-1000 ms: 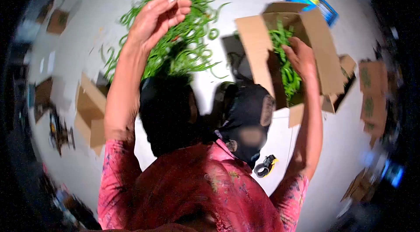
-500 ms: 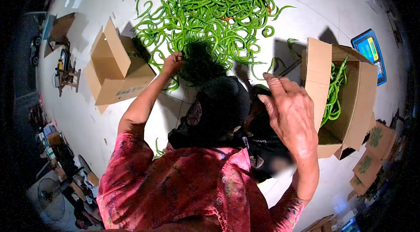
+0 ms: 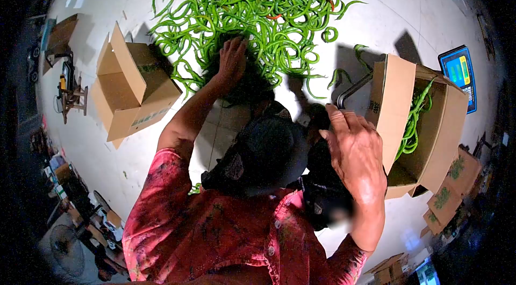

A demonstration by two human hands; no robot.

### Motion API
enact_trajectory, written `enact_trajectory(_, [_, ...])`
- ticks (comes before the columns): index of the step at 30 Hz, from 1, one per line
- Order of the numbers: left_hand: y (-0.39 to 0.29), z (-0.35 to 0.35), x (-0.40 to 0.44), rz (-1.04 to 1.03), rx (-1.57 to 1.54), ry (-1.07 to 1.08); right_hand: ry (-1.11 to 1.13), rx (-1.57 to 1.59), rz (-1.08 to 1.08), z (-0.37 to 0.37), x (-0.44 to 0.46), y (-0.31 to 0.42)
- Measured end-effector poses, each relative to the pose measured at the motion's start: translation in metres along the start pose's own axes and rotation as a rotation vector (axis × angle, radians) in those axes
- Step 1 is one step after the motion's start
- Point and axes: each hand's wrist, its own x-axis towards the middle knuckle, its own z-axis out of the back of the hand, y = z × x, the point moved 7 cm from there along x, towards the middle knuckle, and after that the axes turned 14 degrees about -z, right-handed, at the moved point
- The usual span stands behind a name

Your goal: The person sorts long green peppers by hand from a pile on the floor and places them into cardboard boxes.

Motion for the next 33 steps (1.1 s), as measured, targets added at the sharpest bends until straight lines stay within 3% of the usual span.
enact_trajectory(6, [0.014, -0.048, 0.024, -0.157, -0.038, 0.04, 0.028, -0.011, 0.008, -0.005, 0.003, 0.0])
enact_trajectory(9, [0.019, -0.068, 0.027, -0.206, 0.076, 0.234, 0.042, -0.003, -0.005, -0.006, 0.004, -0.001])
enact_trajectory(15, [0.009, -0.043, 0.044, -0.327, -0.095, 0.139, 0.051, -0.01, -0.043, -0.001, 0.003, -0.001])
enact_trajectory(19, [-0.031, -0.048, 0.045, -0.708, -0.118, 0.202, 0.067, 0.011, 0.012, 0.0, 0.005, 0.007])
enact_trajectory(21, [-0.047, -0.06, 0.05, -0.853, 0.049, 0.223, 0.083, 0.0, 0.016, 0.0, 0.007, 0.009])
enact_trajectory(26, [-0.051, -0.109, 0.062, -0.928, 0.238, 0.239, 0.085, -0.013, -0.003, -0.003, 0.009, 0.002])
enact_trajectory(29, [-0.043, -0.114, 0.049, -1.061, 0.217, 0.075, 0.091, -0.043, -0.014, -0.002, 0.008, -0.003])
enact_trajectory(33, [-0.04, -0.117, 0.054, -1.113, 0.117, 0.21, 0.117, -0.035, 0.097, 0.0, 0.007, 0.006])
